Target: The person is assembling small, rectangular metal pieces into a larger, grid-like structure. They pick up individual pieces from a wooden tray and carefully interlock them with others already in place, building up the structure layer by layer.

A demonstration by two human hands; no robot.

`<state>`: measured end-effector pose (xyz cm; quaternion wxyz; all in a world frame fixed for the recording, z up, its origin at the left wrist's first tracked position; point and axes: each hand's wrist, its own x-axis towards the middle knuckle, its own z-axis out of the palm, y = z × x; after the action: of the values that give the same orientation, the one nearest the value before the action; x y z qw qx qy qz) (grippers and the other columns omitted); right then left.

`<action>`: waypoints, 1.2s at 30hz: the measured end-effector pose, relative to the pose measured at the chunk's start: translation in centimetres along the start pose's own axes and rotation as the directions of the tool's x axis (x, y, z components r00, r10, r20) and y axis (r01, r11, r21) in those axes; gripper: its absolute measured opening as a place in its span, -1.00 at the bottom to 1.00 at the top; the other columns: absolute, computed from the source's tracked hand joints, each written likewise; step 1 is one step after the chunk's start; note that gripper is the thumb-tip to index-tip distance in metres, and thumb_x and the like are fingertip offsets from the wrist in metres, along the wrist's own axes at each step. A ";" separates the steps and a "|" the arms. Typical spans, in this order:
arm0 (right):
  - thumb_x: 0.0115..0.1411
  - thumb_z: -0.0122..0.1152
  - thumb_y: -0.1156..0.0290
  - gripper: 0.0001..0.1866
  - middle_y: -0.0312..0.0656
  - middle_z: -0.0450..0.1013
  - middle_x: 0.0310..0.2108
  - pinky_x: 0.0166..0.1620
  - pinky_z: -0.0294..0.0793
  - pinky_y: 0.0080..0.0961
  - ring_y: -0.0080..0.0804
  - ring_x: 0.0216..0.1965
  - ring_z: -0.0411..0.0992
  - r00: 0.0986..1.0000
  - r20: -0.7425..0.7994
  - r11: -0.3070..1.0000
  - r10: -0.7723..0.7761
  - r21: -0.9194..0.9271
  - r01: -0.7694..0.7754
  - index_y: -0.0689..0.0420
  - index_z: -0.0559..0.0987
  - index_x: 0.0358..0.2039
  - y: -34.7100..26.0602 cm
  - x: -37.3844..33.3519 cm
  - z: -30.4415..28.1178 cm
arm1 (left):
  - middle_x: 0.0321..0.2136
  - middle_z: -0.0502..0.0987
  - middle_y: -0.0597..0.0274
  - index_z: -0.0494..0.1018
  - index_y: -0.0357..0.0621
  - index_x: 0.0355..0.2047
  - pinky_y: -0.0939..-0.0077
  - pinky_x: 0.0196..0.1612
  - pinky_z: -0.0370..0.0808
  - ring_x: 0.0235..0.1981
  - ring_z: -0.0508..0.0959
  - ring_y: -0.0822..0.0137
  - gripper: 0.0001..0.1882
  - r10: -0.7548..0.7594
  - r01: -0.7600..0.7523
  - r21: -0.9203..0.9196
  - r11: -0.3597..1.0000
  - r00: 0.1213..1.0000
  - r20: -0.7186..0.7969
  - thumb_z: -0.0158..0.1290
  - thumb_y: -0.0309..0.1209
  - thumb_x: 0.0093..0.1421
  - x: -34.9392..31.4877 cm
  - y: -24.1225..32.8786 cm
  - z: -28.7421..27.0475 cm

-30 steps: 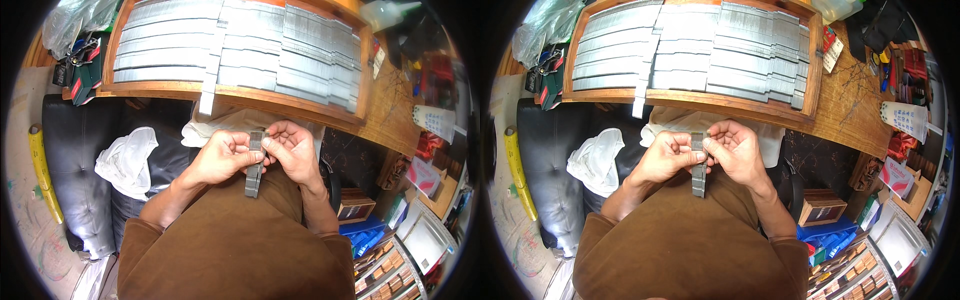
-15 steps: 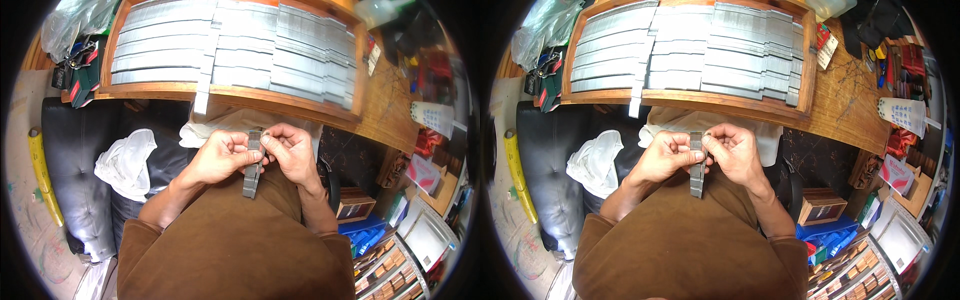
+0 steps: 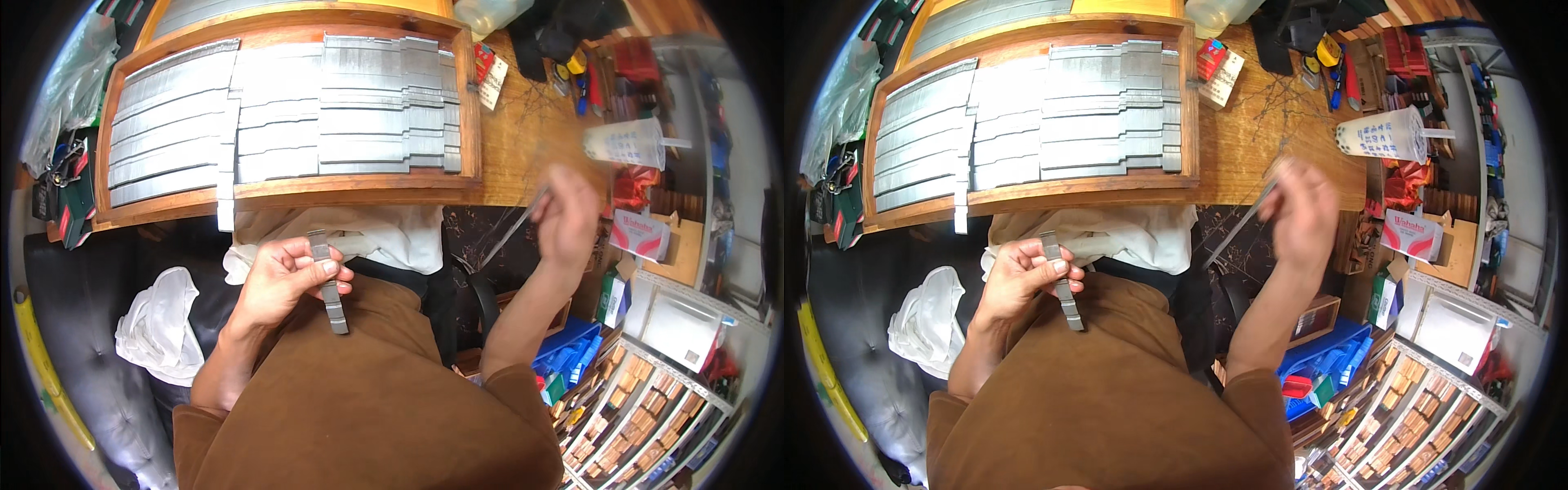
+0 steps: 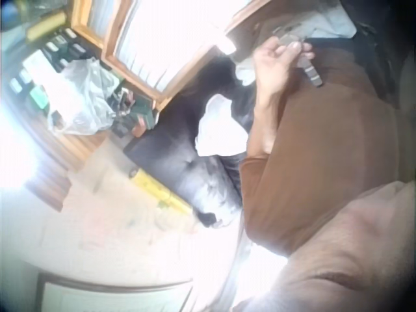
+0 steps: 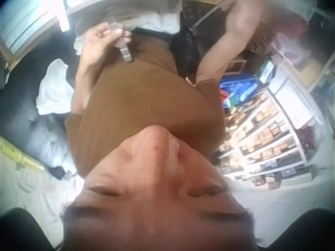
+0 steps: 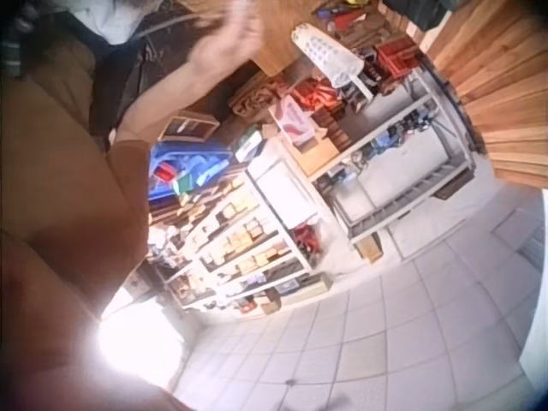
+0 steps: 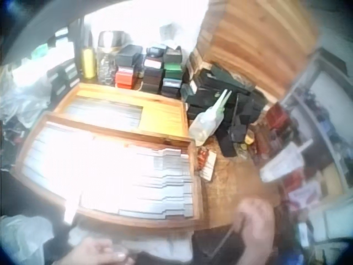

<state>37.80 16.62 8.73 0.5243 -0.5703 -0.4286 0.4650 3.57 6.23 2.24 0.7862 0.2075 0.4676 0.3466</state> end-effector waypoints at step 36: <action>0.25 0.33 0.48 -0.81 -0.24 0.55 -0.44 -0.50 0.44 -0.74 -0.67 -0.52 0.46 0.712 0.564 0.810 0.419 0.123 -0.574 0.32 0.59 -0.20 9.8 -8.1 13.4 | -0.29 0.68 0.19 0.57 -0.24 -0.12 0.63 -0.28 0.59 -0.31 0.69 0.39 -0.80 -0.102 0.094 0.107 0.990 0.992 0.071 0.15 -0.39 0.33 1.2 1.3 0.5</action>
<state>23.10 10.57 -0.60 0.3223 -0.4377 -0.3078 0.7809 3.95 7.99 2.60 0.8078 0.2378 0.4640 0.2749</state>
